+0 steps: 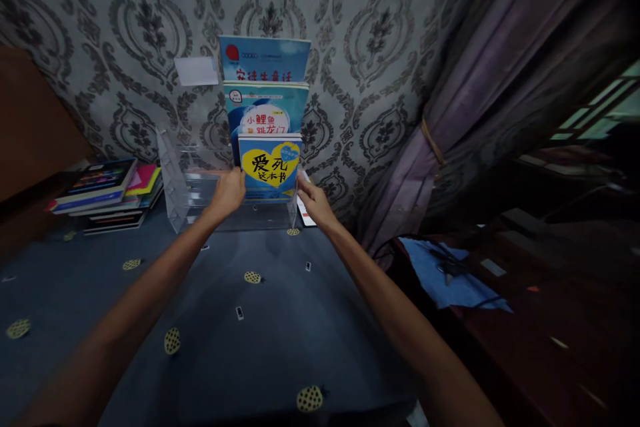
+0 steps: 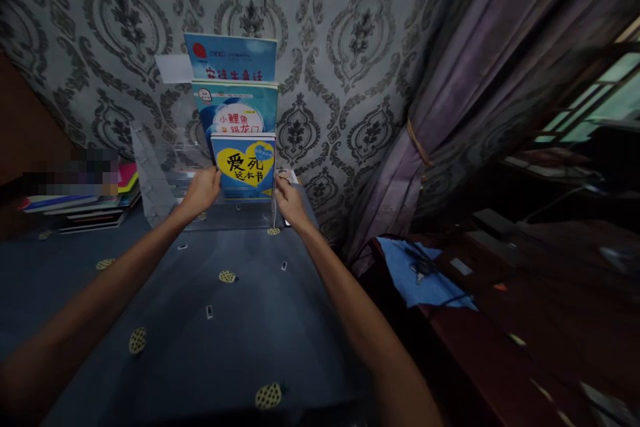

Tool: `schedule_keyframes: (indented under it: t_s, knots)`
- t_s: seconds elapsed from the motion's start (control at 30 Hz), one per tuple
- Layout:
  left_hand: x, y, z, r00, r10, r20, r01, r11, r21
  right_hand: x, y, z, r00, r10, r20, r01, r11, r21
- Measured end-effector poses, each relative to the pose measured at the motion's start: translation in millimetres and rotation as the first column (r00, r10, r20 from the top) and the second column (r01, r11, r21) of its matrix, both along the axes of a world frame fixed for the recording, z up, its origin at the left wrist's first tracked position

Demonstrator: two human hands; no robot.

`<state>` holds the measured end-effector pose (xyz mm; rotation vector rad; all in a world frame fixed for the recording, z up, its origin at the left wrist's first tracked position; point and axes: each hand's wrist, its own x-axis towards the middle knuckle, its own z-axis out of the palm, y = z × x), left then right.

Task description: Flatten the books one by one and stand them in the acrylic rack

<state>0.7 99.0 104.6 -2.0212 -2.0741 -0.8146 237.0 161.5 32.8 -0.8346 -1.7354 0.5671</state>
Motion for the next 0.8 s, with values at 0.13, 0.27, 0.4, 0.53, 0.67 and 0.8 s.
schedule_keyframes:
  t_s: [0.13,0.27,0.4,0.53,0.67,0.8]
  knots:
    - [-3.4,-3.8,-2.0,0.999,0.017,-0.031,-0.018,1.000,-0.002,-0.4,-7.8,-2.6,0.999,0.036,0.003,-0.036,0.999,-0.028]
    - [-5.8,-6.3,-1.6,0.998,0.012,-0.055,-0.012,1.000,-0.012,0.2,-12.1,-4.0,1.000,0.028,0.007,-0.028,0.998,-0.064]
    - [-6.2,-6.9,-1.9,0.999,0.002,-0.052,-0.002,1.000,-0.006,1.4,-14.2,-2.9,0.999,0.052,-0.001,-0.052,0.996,-0.079]
    - [-5.8,-7.7,-3.0,1.000,-0.014,-0.019,0.014,1.000,0.005,1.7,-18.0,-1.4,0.999,0.037,-0.007,-0.037,0.998,-0.048]
    - [-4.1,-11.7,-3.0,1.000,-0.011,-0.007,0.011,1.000,-0.015,0.7,-20.3,-1.6,0.999,0.032,-0.001,-0.032,0.999,-0.035]
    - [0.2,-19.5,-2.5,1.000,0.000,-0.030,-0.001,0.999,-0.045,-2.3,-17.7,-4.3,1.000,0.026,-0.001,-0.027,0.999,-0.028]
